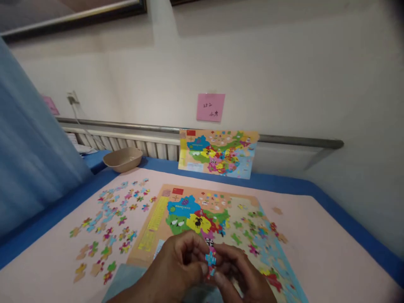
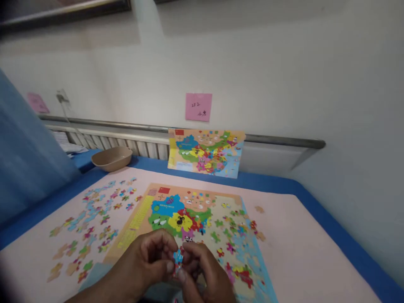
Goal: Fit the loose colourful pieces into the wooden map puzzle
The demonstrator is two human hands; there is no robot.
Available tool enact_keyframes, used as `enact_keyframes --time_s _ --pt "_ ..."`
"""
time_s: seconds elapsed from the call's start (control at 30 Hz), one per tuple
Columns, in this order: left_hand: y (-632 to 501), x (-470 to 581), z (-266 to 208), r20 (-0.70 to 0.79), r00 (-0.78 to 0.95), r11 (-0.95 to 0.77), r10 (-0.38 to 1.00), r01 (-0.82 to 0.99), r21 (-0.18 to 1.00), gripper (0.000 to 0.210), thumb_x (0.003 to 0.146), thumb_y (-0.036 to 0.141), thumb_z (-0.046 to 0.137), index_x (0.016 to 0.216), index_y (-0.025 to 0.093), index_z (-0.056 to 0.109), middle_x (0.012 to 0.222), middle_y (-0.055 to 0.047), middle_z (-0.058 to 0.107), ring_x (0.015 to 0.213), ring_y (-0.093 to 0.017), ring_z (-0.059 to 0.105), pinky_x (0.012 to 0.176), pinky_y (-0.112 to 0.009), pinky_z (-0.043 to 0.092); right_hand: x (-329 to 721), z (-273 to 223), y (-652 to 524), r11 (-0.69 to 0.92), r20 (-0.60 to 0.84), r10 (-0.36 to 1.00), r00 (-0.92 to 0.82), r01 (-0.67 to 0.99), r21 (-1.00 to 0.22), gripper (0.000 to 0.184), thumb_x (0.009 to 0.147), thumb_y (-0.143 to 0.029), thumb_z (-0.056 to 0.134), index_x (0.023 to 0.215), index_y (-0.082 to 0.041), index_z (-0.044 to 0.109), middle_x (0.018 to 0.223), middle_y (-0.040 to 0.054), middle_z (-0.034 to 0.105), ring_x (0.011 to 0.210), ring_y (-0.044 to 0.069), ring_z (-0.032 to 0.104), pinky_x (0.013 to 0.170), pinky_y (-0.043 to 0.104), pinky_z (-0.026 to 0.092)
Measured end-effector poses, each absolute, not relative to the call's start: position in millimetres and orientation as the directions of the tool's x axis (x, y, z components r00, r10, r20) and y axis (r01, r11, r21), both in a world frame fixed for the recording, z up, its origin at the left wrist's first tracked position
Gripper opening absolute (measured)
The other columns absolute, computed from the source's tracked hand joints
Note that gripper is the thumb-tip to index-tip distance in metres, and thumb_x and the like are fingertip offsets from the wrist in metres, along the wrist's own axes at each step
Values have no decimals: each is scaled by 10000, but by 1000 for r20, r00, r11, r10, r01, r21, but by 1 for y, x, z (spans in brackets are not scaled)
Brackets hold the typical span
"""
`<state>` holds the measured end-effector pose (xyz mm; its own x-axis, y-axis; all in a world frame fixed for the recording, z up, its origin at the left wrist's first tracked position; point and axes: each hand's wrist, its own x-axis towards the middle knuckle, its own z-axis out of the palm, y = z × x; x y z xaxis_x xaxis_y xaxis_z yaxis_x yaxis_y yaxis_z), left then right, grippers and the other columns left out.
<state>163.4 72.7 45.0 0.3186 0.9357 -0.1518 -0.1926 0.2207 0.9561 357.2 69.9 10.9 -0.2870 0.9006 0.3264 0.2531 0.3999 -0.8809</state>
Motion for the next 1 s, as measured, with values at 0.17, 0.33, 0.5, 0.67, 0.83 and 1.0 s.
enact_keyframes --time_s 0.17,0.33,0.5,0.67,0.83,1.0 --pt "66 172 41 -141 325 220 935 -221 950 245 689 232 771 888 141 662 765 -15 661 699 -143 599 694 -264 485 354 1 60 238 208 950 -234 106 -965 186 974 -384 607 1056 -232 676 880 37 706 769 186 675 711 275 556" --pt "65 171 25 -64 361 195 930 -339 920 160 749 177 801 887 165 719 780 -16 722 712 -133 669 680 -222 520 351 -2 60 130 117 961 -249 35 -991 297 971 -513 624 1005 -219 656 865 42 694 784 203 673 710 293 540" --pt "65 169 19 -35 346 164 938 -351 922 137 774 170 783 902 170 732 764 -20 739 691 -129 684 657 -205 526 347 -3 59 127 117 956 -268 19 -992 314 970 -530 632 980 -216 652 829 27 672 745 186 646 686 285 518" --pt "66 168 23 -60 334 157 941 -273 949 133 741 162 730 872 156 707 720 -14 715 662 -136 669 634 -218 510 346 0 57 142 127 959 -253 45 -989 325 969 -542 628 978 -219 664 838 28 675 750 186 639 693 289 508" --pt "67 168 22 -75 323 155 943 -232 960 156 721 182 707 872 148 693 694 -10 705 635 -129 641 615 -215 475 344 3 56 139 122 966 -229 60 -988 352 954 -562 637 963 -212 668 809 28 682 743 188 655 696 290 513" --pt "67 167 21 -79 320 149 944 -199 969 166 729 234 728 859 144 680 682 -23 700 620 -138 625 604 -229 464 345 0 57 146 121 960 -254 82 -986 317 962 -526 618 979 -213 667 853 49 712 772 205 670 712 310 529"
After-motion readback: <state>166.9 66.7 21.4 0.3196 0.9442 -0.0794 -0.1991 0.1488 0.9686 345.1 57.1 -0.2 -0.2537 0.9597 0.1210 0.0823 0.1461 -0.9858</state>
